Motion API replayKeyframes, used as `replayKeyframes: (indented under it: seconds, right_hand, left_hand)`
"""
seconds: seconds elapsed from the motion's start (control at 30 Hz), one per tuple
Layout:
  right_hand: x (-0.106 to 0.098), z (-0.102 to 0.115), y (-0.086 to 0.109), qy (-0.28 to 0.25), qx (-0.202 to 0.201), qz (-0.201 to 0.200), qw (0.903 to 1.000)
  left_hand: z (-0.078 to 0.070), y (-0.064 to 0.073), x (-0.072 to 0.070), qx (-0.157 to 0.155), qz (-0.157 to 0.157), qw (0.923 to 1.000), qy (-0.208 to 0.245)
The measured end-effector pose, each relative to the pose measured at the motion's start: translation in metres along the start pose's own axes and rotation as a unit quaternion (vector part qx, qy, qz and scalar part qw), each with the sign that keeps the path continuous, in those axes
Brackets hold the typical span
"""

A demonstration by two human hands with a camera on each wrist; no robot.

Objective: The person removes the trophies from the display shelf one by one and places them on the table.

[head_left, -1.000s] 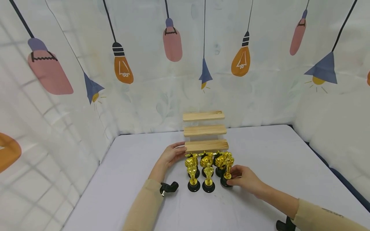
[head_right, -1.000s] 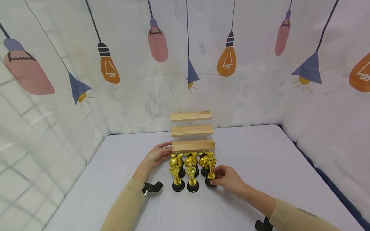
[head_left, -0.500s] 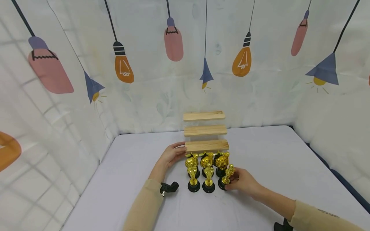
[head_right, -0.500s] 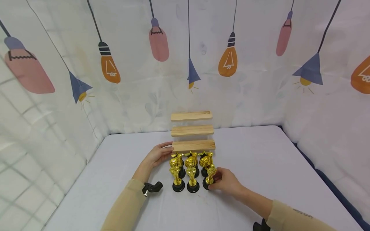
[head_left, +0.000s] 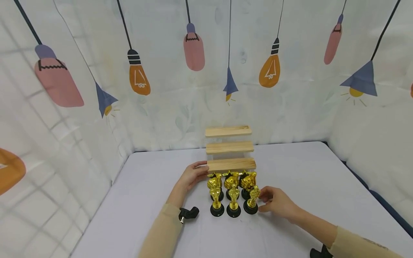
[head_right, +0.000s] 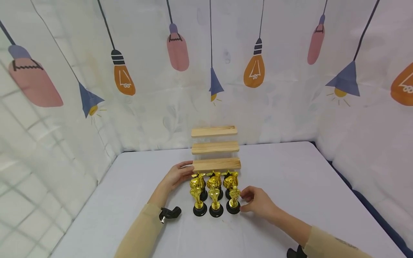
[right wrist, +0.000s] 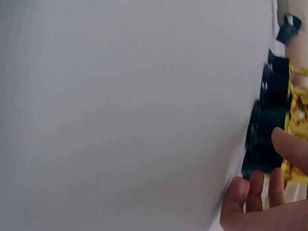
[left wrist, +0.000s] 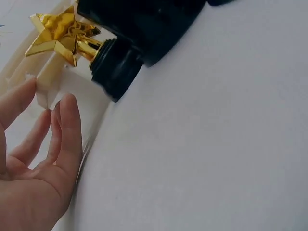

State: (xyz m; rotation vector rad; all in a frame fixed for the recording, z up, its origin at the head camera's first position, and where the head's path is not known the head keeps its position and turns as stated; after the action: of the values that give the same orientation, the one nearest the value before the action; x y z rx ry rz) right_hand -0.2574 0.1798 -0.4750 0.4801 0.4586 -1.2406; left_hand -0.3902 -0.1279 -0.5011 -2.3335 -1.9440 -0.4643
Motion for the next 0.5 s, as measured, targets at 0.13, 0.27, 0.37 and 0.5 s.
replayKeyframes:
  seconds: [0.13, 0.27, 0.37, 0.5]
  right_hand:
    - [-0.020, -0.004, -0.002, 0.017, -0.001, 0.010, 0.9998]
    - [-0.049, -0.002, -0.007, 0.047, -0.015, 0.003, 0.9988]
    - [-0.075, -0.001, -0.012, 0.084, -0.022, -0.021, 0.9960]
    - [-0.109, 0.000, -0.016, 0.148, -0.041, -0.058, 0.9864]
  left_hand:
    - [-0.003, 0.005, -0.007, 0.001, -0.004, 0.9996, -0.030]
    - [-0.017, 0.010, -0.021, 0.018, -0.026, 0.9966, -0.076]
    - [-0.030, 0.014, -0.036, 0.040, -0.048, 0.9910, -0.118]
    - [-0.046, 0.021, -0.056, 0.069, -0.075, 0.9769, -0.188]
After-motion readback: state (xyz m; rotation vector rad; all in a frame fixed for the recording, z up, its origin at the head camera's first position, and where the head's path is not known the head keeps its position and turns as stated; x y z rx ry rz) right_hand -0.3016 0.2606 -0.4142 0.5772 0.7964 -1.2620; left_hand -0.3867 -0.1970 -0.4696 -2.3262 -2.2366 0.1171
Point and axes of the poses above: each hand's wrist, its own y-axis away from the middle knuckle, its own x-axis out of the palm, z = x × y, the point moved 9 cm from there along -y, towards the middle knuckle, and after that the axes turned 7 degrees about y, right-handed, at the moved point
